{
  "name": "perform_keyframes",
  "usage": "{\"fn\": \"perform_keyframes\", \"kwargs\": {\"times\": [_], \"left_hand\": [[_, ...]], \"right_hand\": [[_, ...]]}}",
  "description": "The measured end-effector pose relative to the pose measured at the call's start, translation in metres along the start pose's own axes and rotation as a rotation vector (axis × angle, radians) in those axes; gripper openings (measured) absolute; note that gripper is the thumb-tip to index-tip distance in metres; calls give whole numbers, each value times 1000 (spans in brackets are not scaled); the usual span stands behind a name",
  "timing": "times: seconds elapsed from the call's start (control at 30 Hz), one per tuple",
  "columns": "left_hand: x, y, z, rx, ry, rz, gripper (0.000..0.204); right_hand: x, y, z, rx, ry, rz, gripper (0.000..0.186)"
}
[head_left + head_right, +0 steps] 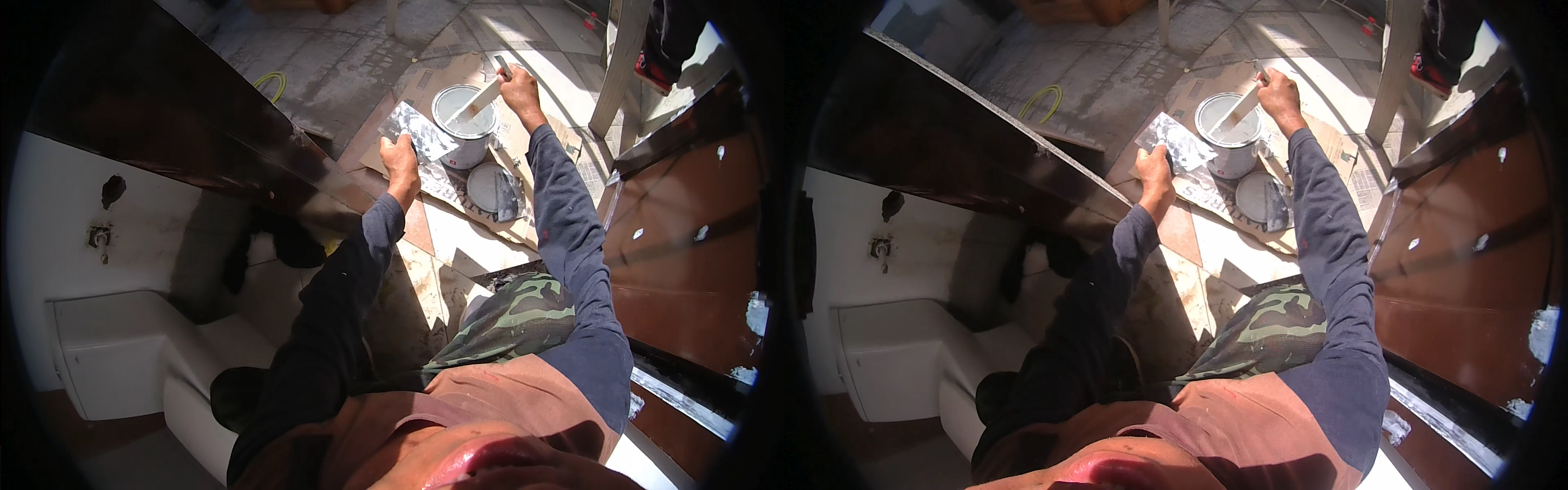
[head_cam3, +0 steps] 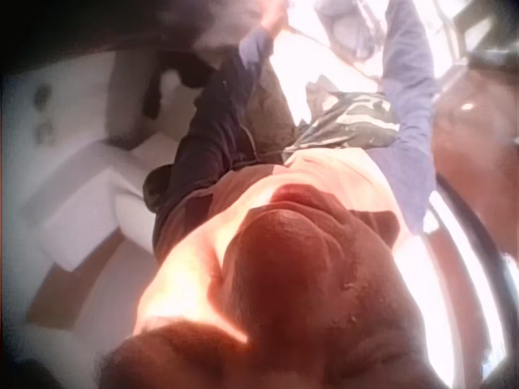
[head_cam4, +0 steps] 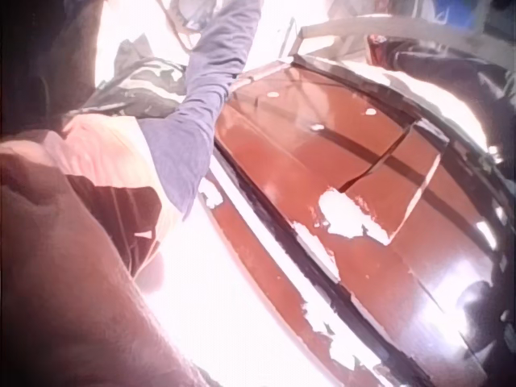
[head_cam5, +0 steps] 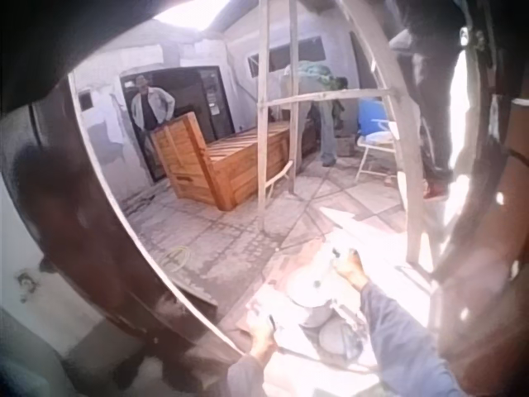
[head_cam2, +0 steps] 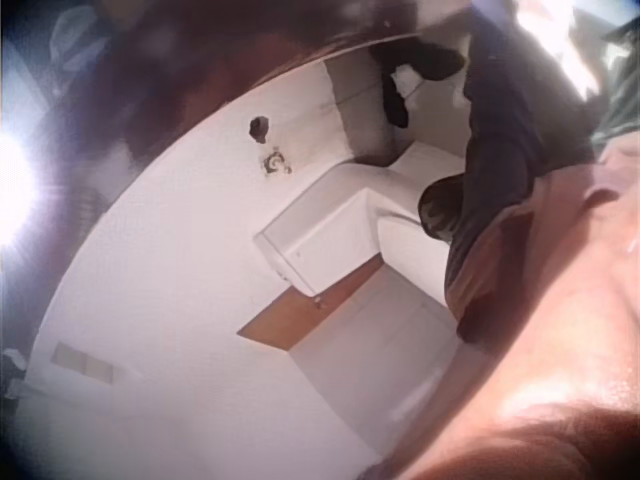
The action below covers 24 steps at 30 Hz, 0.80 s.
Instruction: The person applies plaster to a wall using a putty knife and a hawk. They repeatedly scoop plaster from a bucket and spread it onto the wall surface, smoothing it with the knife.
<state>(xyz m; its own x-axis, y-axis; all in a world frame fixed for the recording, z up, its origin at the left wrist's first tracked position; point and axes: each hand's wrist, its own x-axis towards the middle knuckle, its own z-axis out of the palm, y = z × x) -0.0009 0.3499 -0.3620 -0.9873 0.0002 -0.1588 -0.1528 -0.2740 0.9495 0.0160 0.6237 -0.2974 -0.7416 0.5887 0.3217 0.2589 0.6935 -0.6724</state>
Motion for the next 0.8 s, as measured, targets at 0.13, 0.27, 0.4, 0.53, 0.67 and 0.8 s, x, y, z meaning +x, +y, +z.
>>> {"fn": "perform_keyframes", "kwargs": {"times": [0.13, 0.27, 0.4, 0.53, 0.67, 0.8], "left_hand": [[16, -10, 17, 192, 48, 7, 13], [37, -26, 37, 157, 77, -77, 11], [54, -30, 54, 234, 46, -88, 15], [48, -17, 68, -83, -121, -233, 17], [29, -6, 83, -110, -68, -157, 15], [26, -13, 83, -40, -38, -30, 12]], "right_hand": [[-3, -35, -50, 83, 107, -88, 16], [-12, -59, -80, 101, 171, -159, 15], [-26, -69, -89, 111, 221, -325, 17], [-57, -78, -77, 63, 232, -454, 22], [-99, -89, -58, -61, 256, -661, 33], [-114, -88, -45, -66, 216, -655, 36]]}}
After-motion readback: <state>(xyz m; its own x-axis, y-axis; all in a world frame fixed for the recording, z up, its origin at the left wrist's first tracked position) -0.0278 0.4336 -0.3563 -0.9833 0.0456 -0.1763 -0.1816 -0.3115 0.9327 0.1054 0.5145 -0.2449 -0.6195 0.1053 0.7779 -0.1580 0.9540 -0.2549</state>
